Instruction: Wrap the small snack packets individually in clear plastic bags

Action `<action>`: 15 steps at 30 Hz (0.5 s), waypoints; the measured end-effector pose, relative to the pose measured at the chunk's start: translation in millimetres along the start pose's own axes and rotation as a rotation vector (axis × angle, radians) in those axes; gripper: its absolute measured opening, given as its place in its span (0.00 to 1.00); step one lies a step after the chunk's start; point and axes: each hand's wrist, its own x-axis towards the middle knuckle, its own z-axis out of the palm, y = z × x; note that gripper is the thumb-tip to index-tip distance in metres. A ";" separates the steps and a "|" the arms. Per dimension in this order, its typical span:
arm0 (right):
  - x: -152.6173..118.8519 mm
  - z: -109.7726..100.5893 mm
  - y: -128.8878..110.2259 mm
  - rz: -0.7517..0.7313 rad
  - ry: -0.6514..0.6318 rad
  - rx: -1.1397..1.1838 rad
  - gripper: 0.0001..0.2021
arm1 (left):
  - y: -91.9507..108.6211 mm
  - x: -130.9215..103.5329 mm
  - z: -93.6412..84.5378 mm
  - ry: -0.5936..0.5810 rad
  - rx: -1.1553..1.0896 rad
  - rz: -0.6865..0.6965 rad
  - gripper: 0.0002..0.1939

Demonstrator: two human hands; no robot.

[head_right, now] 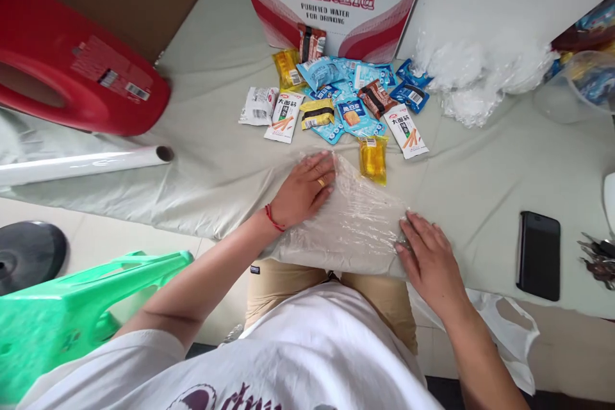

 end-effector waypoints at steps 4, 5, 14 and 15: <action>13.1 -15.7 -25.3 -0.170 -0.072 0.120 0.17 | 13.8 -4.9 0.0 -0.090 0.087 0.050 0.25; 21.0 -15.1 -34.8 -0.255 -0.174 0.127 0.18 | 17.2 -7.9 0.4 -0.091 0.098 0.059 0.25; 85.7 1.9 -5.6 0.202 -0.033 0.264 0.27 | 17.6 -28.2 -3.5 0.041 0.154 -0.152 0.28; 88.6 -1.7 5.9 0.299 -0.019 0.308 0.26 | 16.0 -27.5 -4.8 0.050 0.163 -0.217 0.28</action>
